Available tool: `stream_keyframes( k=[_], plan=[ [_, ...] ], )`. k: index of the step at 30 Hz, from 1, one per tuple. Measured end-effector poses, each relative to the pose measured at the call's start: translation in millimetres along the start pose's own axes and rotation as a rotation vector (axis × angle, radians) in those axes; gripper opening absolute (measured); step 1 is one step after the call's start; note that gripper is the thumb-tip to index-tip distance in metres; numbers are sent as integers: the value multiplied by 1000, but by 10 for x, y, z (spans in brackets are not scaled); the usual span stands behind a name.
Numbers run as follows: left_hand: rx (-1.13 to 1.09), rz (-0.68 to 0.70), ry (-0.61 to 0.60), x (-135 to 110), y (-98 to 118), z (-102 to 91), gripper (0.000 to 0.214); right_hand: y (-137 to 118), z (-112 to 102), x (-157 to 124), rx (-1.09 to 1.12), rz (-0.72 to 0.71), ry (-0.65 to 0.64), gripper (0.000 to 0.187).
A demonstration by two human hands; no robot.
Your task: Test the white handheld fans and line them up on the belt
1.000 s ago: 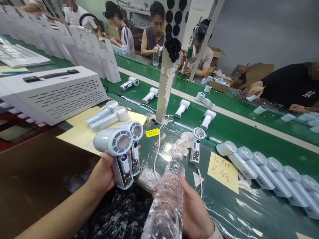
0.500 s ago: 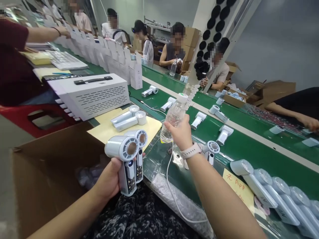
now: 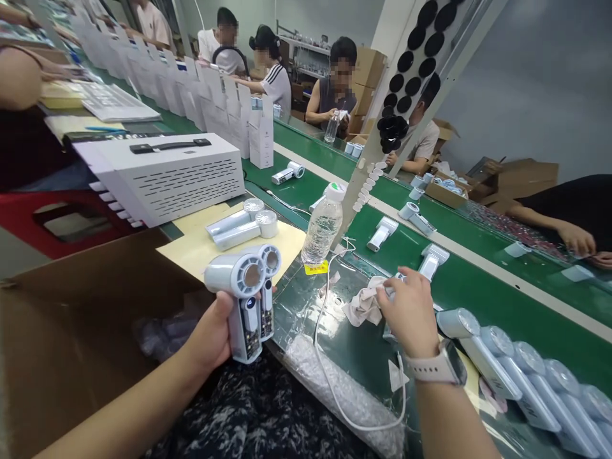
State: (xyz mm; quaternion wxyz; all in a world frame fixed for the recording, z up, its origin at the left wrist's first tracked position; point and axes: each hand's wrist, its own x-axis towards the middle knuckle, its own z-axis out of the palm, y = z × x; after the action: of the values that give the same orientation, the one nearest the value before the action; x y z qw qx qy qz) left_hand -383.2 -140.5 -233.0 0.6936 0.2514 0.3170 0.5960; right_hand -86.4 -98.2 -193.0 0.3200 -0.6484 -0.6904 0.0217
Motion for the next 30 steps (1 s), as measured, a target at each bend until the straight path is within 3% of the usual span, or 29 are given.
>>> stream_keyframes(
  k=[5,8,12,16,21,27,30],
  plan=[
    [-92,-82,-217,90,-201,370,55,151,10,-388,-71,-17,25,23],
    [-137,-147,-339,53,-308,631,56,55,-171,-475,-37,29,112,22],
    [-220,-187,-451,-30,-438,914,59,-202,-484,-651,373,178,66,18],
    [-289,-238,-562,-110,-532,1112,62,-451,-528,-854,692,277,-11,21],
    [-271,-282,-573,-156,-574,1206,64,-561,-419,-993,886,421,-6,18],
    [-152,-221,-547,-176,-612,1160,68,-600,-385,-1020,948,409,79,16],
    [-80,-183,-523,-193,-625,1111,67,-589,-372,-1011,1050,478,1,20]
  ],
)
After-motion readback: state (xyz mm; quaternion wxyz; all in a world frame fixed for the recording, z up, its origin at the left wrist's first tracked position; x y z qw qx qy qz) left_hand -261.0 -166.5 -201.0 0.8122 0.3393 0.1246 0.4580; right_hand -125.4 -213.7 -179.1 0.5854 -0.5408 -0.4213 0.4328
